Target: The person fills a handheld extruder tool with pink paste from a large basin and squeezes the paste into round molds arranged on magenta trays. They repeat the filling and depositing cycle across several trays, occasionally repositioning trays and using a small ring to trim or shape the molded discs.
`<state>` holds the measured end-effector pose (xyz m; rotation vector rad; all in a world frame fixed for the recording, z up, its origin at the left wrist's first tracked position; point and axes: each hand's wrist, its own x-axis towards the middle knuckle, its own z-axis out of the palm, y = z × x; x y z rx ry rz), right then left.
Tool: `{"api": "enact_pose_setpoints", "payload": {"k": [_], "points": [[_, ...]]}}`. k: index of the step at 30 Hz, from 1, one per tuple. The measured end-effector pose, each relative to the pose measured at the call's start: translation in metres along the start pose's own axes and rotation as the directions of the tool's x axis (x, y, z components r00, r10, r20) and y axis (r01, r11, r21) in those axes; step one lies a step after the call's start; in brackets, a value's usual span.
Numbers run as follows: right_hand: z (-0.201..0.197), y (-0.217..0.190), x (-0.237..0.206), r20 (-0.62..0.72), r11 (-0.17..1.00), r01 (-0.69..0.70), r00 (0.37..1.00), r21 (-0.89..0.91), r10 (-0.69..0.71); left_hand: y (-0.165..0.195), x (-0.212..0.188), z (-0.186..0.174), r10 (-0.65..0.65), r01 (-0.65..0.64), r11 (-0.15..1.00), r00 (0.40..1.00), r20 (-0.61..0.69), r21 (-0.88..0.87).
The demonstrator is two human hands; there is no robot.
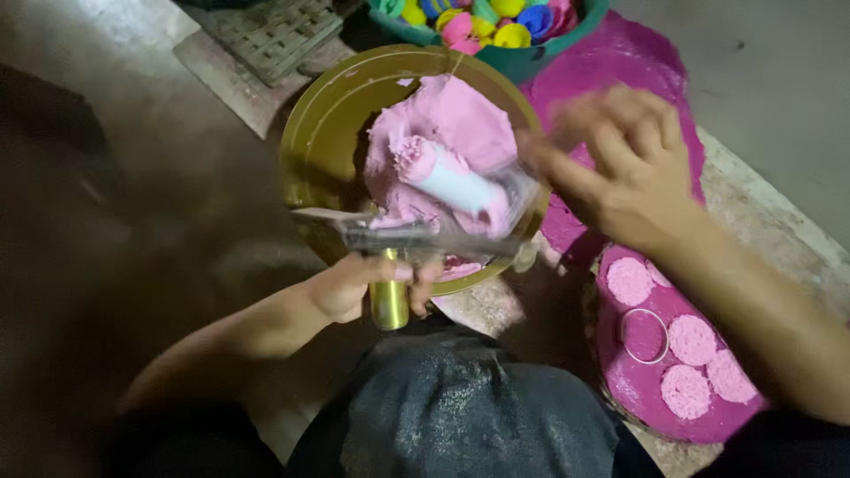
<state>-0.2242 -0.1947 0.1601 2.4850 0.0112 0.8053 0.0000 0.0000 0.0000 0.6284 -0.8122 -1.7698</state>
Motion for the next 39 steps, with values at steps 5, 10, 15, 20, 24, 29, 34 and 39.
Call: {"api": "enact_pose_setpoints", "payload": {"k": [5, 10, 15, 20, 24, 29, 34, 39], "points": [[0.138, -0.094, -0.042, 0.620, 0.720, -0.520, 0.769, 0.460, 0.159, -0.037, -0.028, -0.095, 0.454, -0.020, 0.777, 0.709, -0.539, 0.629], [0.222, -0.171, -0.039, 0.841, 0.912, -0.117, 0.447, 0.392, -0.304, -0.085, -0.010, -0.148, 0.775, 0.154, 0.350, 0.507, -0.378, 0.924], [0.239, -0.153, -0.012, 0.898, 0.885, -0.277, 0.344, 0.374, -0.272, -0.095, -0.006, -0.165, 0.828, 0.270, 0.156, 0.489, -0.275, 0.950], [0.221, -0.140, -0.001, 0.819, 0.944, 0.110, 0.473, 0.311, -0.325, -0.084, 0.001, -0.166, 0.850, 0.209, 0.234, 0.431, -0.304, 0.949], [0.227, -0.162, -0.001, 0.939, 0.936, 0.101, 0.035, 0.337, -0.342, -0.092, -0.001, -0.163, 0.863, 0.220, 0.201, 0.421, -0.279, 0.954], [0.217, -0.138, -0.037, 0.924, 0.914, 0.160, 0.022, 0.374, -0.382, -0.090, 0.008, -0.161, 0.874, 0.229, 0.151, 0.424, -0.239, 0.962], [0.216, -0.109, -0.057, 0.873, 0.828, -0.311, 0.314, 0.467, -0.374, -0.073, 0.019, -0.165, 0.875, 0.224, 0.128, 0.433, -0.217, 0.966], [0.195, -0.107, -0.057, 0.714, 0.630, -0.431, 0.632, 0.646, -0.301, -0.055, 0.020, -0.170, 0.877, 0.219, 0.101, 0.441, -0.191, 0.970]]}}
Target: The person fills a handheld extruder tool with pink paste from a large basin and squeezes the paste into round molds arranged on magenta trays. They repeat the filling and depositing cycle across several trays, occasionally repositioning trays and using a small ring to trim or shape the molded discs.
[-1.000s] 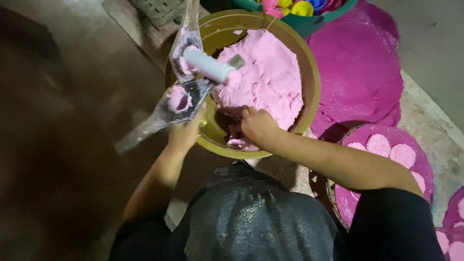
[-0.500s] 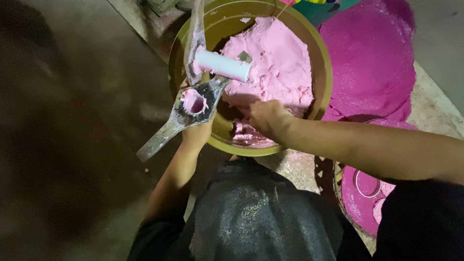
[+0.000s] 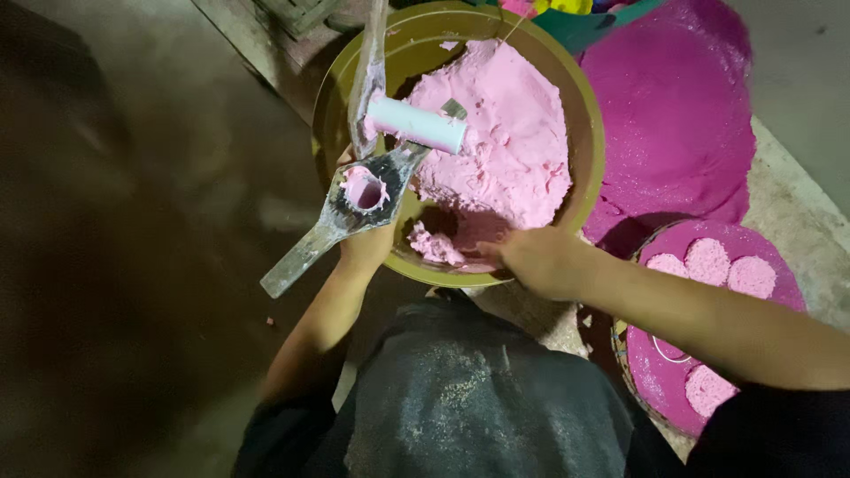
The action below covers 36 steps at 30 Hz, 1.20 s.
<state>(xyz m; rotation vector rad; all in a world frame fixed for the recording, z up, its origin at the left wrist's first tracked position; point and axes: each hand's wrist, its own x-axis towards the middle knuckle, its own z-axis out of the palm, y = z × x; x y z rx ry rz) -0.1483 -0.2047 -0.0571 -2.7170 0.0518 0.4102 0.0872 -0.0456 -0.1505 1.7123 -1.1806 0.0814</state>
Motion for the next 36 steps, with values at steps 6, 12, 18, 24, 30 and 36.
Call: {"api": "enact_pose_setpoints", "payload": {"k": [6, 12, 18, 24, 30, 36], "points": [[-0.075, -0.040, -0.053, 0.174, 0.876, -0.365, 0.930, 0.314, 0.325, 0.013, 0.031, -0.019, 0.018, -0.018, 1.000, 1.000, -0.002, 0.015], [-0.156, -0.043, -0.095, -0.069, 0.773, -0.120, 0.976, 0.622, 0.207, 0.066, 0.067, -0.035, -0.040, 0.040, 0.999, 0.995, 0.096, -0.005], [-0.182, -0.031, -0.084, -0.123, 0.878, -0.452, 0.873, 0.159, 0.472, 0.088, 0.069, -0.005, 0.061, -0.079, 0.997, 0.906, 0.418, 0.025], [-0.186, -0.062, -0.053, -0.290, 0.883, -0.435, 0.881, -0.178, 0.375, 0.080, 0.082, 0.005, 0.078, -0.056, 0.995, 0.956, 0.282, -0.083], [-0.200, -0.050, -0.034, -0.114, 0.874, -0.430, 0.903, -0.228, 0.415, 0.091, 0.103, -0.008, -0.142, 0.006, 0.940, 0.916, 0.376, 0.340], [-0.120, -0.072, -0.011, -0.299, 0.766, -0.217, 0.954, -0.606, 0.033, 0.097, 0.080, 0.020, 0.090, -0.159, 0.982, 0.869, 0.487, 0.103]]}}
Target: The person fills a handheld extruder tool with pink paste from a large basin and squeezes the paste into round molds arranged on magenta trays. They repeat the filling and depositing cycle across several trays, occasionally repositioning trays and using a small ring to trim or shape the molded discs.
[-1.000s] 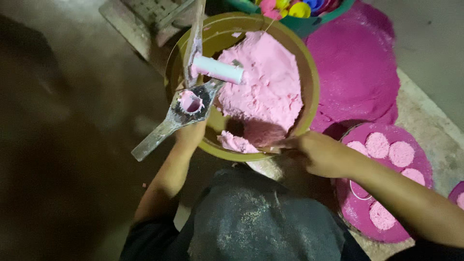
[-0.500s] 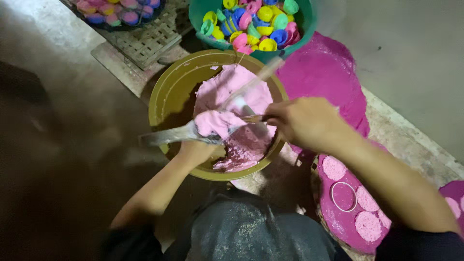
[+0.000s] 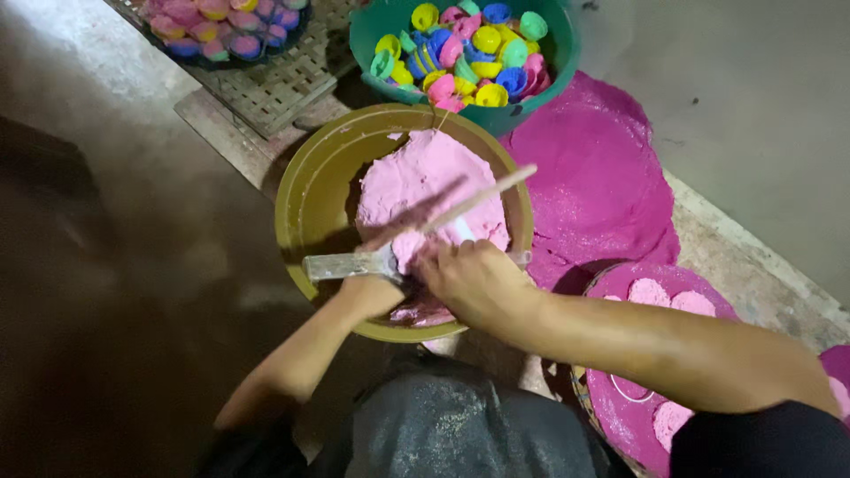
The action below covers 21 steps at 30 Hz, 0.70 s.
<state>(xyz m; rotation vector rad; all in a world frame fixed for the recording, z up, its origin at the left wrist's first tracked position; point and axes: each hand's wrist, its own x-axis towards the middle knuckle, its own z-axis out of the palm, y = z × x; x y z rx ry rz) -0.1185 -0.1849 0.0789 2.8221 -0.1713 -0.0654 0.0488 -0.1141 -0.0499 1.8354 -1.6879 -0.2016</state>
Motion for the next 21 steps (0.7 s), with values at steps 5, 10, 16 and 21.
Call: {"api": "enact_pose_setpoints", "payload": {"k": [5, 10, 16, 21], "points": [[-0.012, 0.036, -0.048, 0.170, 0.936, -0.306, 0.946, 0.174, 0.277, -0.026, 0.006, -0.013, -0.001, -0.084, 0.930, 0.973, -0.230, -0.357], [0.018, 0.020, -0.027, -0.194, 0.621, -0.177, 0.854, 0.764, 0.482, -0.026, 0.018, -0.006, -0.029, 0.027, 1.000, 0.918, -0.395, -0.010], [0.085, -0.032, -0.046, -0.018, 0.347, -0.195, 0.850, 0.917, 0.526, -0.034, 0.037, -0.014, 0.113, 0.002, 0.956, 0.921, -0.374, 0.292], [0.070, 0.016, -0.065, 0.198, 0.190, -0.335, 0.836, 0.923, 0.511, -0.010, 0.034, -0.015, -0.141, 0.184, 0.971, 0.956, -0.258, 0.152]]}}
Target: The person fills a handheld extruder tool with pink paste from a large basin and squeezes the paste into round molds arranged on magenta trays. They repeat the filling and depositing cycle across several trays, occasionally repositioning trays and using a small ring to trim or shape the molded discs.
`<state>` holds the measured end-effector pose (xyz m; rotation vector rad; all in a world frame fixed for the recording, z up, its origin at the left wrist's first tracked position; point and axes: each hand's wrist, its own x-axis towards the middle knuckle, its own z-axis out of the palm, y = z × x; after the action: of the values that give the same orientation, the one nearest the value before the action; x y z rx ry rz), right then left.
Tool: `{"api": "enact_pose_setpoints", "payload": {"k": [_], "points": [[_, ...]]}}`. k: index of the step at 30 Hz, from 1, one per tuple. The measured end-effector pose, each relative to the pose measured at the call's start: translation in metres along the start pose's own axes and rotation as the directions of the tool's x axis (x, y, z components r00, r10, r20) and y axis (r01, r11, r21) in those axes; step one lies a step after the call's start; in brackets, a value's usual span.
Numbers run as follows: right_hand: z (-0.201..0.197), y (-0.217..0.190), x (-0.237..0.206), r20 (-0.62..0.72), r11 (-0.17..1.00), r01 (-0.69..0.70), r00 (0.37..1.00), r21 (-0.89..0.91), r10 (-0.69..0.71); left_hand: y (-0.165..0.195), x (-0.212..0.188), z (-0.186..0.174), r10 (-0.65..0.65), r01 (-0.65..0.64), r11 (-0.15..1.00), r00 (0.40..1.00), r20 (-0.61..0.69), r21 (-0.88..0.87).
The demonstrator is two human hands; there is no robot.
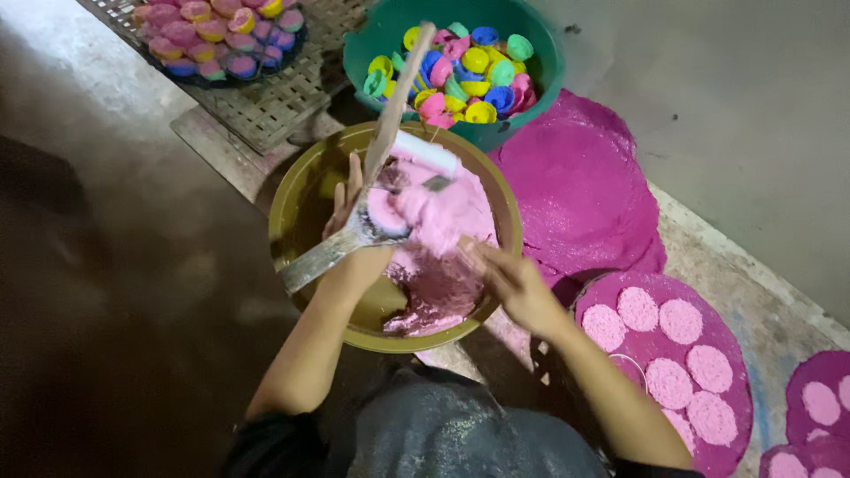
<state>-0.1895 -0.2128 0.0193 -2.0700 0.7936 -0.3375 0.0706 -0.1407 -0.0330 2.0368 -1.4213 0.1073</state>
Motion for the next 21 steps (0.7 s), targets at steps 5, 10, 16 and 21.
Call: {"api": "enact_pose_setpoints", "payload": {"k": [5, 10, 16, 21], "points": [[0.012, -0.007, 0.007, -0.076, 0.990, -0.095, 0.993, -0.103, 0.088, 0.025, 0.005, 0.010, 0.023, -0.034, 0.985, 0.998, 0.064, 0.170], [-0.001, -0.015, -0.004, 0.053, 0.971, 0.205, 0.979, -0.126, -0.199, 0.010, 0.016, 0.006, -0.138, 0.145, 0.988, 0.984, -0.115, 0.049], [-0.086, -0.063, 0.042, 0.454, 0.892, 0.134, 0.887, -0.433, 0.087, 0.002, -0.003, 0.005, -0.108, 0.082, 0.993, 0.932, 0.347, 0.089], [-0.013, -0.080, 0.046, 0.377, 0.475, 0.251, 0.906, -0.844, 0.191, 0.020, -0.029, 0.029, 0.435, -0.435, 0.898, 0.900, -0.005, -0.063]]}}
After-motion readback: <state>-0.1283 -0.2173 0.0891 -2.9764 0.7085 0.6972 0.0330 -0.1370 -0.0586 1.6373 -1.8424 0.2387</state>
